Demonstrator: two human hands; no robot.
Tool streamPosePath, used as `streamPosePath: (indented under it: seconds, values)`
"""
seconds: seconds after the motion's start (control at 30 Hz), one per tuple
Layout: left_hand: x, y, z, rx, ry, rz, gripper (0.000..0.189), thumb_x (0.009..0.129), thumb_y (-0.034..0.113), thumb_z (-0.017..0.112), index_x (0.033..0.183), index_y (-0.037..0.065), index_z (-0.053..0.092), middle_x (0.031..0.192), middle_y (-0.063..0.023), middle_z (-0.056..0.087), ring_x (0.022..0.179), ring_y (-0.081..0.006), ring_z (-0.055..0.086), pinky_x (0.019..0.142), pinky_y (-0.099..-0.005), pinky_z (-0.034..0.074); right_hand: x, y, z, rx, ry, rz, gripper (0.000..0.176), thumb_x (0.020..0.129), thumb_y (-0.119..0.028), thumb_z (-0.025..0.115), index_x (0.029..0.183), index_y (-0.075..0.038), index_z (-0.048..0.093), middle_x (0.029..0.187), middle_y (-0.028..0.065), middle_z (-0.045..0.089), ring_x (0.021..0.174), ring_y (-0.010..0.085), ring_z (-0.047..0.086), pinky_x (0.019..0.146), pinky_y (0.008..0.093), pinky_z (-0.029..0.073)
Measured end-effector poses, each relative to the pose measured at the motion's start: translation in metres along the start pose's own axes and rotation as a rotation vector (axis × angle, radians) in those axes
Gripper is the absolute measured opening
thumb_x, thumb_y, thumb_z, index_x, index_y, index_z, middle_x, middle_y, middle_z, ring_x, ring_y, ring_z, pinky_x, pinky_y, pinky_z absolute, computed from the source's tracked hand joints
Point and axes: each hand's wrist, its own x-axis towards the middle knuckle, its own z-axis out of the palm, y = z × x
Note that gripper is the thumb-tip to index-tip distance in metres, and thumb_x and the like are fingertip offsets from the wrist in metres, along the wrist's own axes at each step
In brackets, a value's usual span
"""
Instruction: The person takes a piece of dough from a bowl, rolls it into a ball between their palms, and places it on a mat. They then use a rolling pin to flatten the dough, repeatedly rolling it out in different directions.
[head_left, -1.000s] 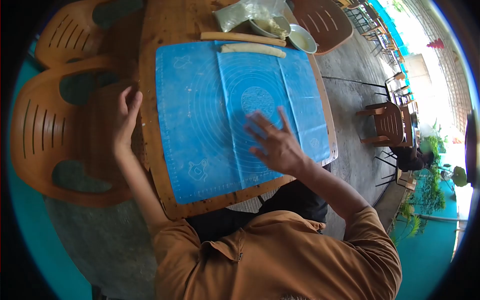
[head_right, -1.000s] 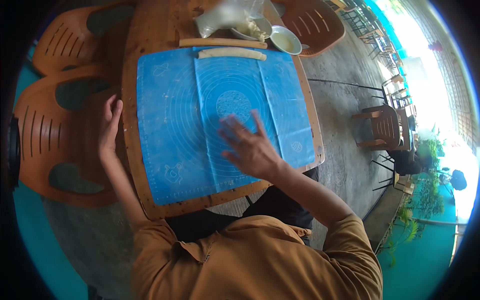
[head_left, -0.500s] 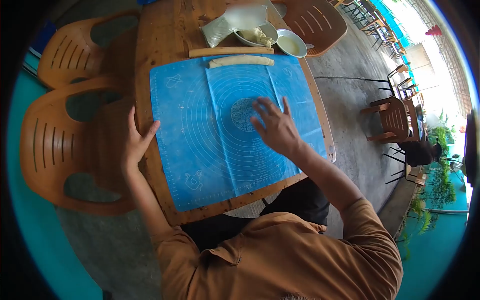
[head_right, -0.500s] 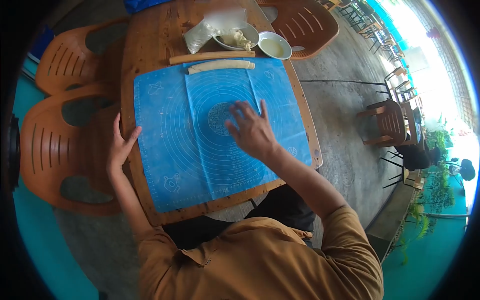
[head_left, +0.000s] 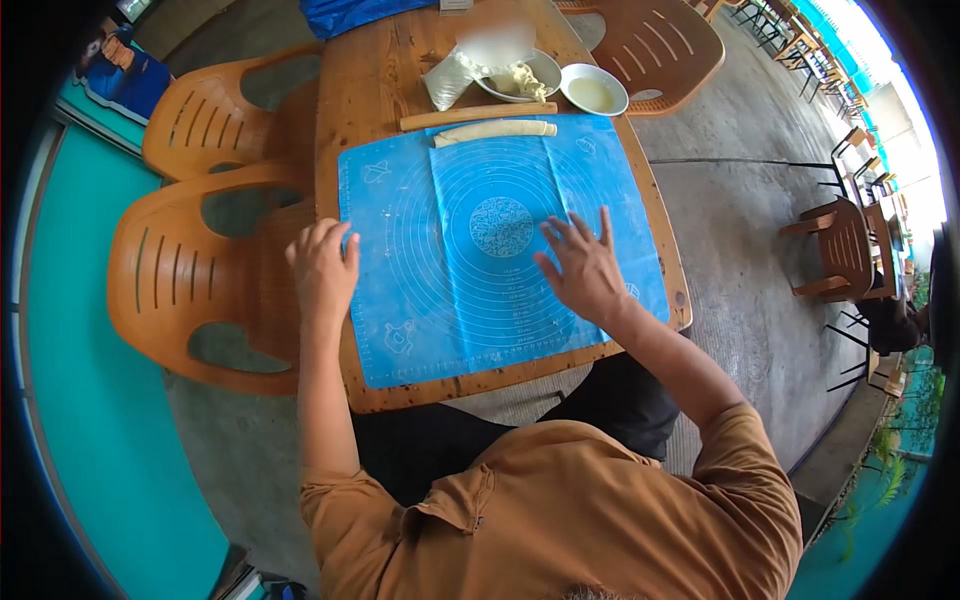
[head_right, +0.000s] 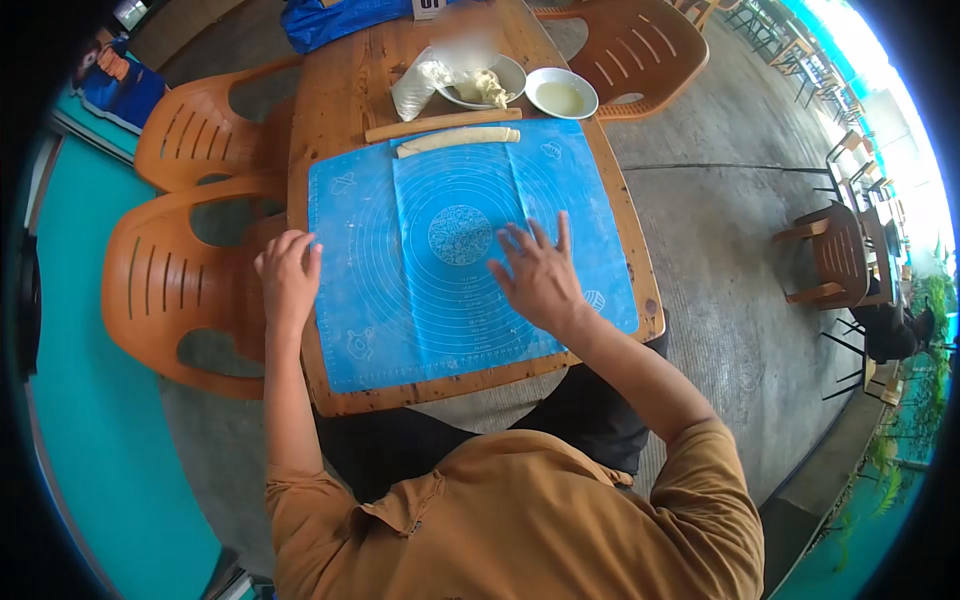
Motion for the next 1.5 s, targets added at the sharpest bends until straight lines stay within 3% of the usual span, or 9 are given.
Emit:
streamPosePath:
  seconds: [0.1,0.2,0.43,0.67,0.8,1.0,1.2,1.33,1.5]
  values:
    - [0.011,0.012,0.001,0.015,-0.082,0.13,0.028,0.101,0.026,0.066,0.119,0.006,0.074,0.122,-0.0066,0.069,0.122,-0.0247,0.059,0.107,-0.0478,0.038,-0.006,0.007,0.006,0.115,0.052,-0.217,0.041,0.106,-0.034,0.058,0.13,-0.004,0.07,0.142,0.0116,0.063,0.145,0.0329,0.046,0.126,0.0711,0.012]
    - [0.017,0.012,0.008,0.066,-0.187,0.167,0.029,0.1,0.025,0.067,0.12,0.005,0.075,0.125,-0.0085,0.069,0.12,-0.0252,0.062,0.107,-0.0479,0.037,0.01,0.037,0.001,-0.052,0.078,0.066,0.038,0.105,-0.033,0.06,0.126,-0.005,0.073,0.135,0.0111,0.067,0.14,0.0301,0.052,0.126,0.0694,0.014]
    - [0.037,0.016,0.013,0.185,-0.489,0.117,0.029,0.098,0.024,0.068,0.109,0.0,0.078,0.12,-0.0148,0.07,0.108,-0.0295,0.068,0.105,-0.0472,0.039,0.092,0.156,-0.009,0.009,0.245,0.231,0.041,0.106,-0.035,0.056,0.133,-0.007,0.069,0.138,0.0101,0.066,0.136,0.0261,0.055,0.124,0.0664,0.022]
    - [0.035,0.022,0.015,0.2,-0.443,0.117,0.03,0.098,0.023,0.065,0.11,-0.002,0.077,0.118,-0.0141,0.069,0.105,-0.0318,0.068,0.102,-0.0468,0.044,0.173,0.222,0.008,-0.016,0.086,0.264,0.062,0.113,-0.05,0.027,0.142,-0.01,0.064,0.15,0.0123,0.06,0.148,0.028,0.046,0.126,0.0667,0.011]
    - [0.03,0.024,0.016,0.172,-0.395,0.102,0.031,0.097,0.023,0.065,0.111,-0.002,0.076,0.118,-0.0135,0.069,0.104,-0.0321,0.067,0.101,-0.0454,0.047,0.194,0.232,0.008,-0.044,-0.118,0.317,0.066,0.112,-0.054,0.02,0.145,-0.016,0.063,0.154,0.0115,0.056,0.15,0.0293,0.043,0.125,0.0687,0.004]
    - [0.029,0.034,0.006,0.158,-0.39,0.041,0.031,0.098,0.023,0.065,0.116,0.001,0.075,0.126,-0.0098,0.068,0.108,-0.0359,0.067,0.1,-0.0453,0.05,0.204,0.257,0.019,-0.159,-0.097,0.304,0.069,0.112,-0.055,0.017,0.144,-0.014,0.063,0.154,0.0112,0.056,0.15,0.0294,0.044,0.124,0.0706,0.009]
    - [0.023,0.029,0.008,0.106,-0.321,0.04,0.03,0.097,0.021,0.065,0.117,0.001,0.074,0.124,-0.0092,0.068,0.107,-0.0341,0.067,0.099,-0.0455,0.05,0.186,0.238,0.019,-0.095,0.301,0.139,0.044,0.11,-0.043,0.04,0.123,-0.018,0.074,0.134,0.0127,0.069,0.134,0.0322,0.058,0.117,0.0655,0.032]
    - [0.017,0.023,0.013,0.096,-0.311,0.069,0.03,0.098,0.02,0.064,0.121,0.003,0.073,0.128,-0.0085,0.067,0.11,-0.0327,0.067,0.1,-0.0455,0.05,0.129,0.133,-0.008,0.252,0.456,-0.021,0.013,0.097,-0.02,0.069,0.103,-0.013,0.077,0.109,0.0084,0.077,0.102,0.0329,0.072,0.103,0.0487,0.048]
    - [0.013,0.021,0.017,0.068,-0.272,0.062,0.029,0.098,0.018,0.063,0.121,0.002,0.073,0.128,-0.009,0.067,0.11,-0.0316,0.068,0.101,-0.0456,0.049,0.064,-0.001,0.013,0.265,0.194,-0.182,0.024,0.102,-0.03,0.067,0.115,-0.011,0.075,0.121,0.0051,0.073,0.123,0.024,0.064,0.121,0.0566,0.033]
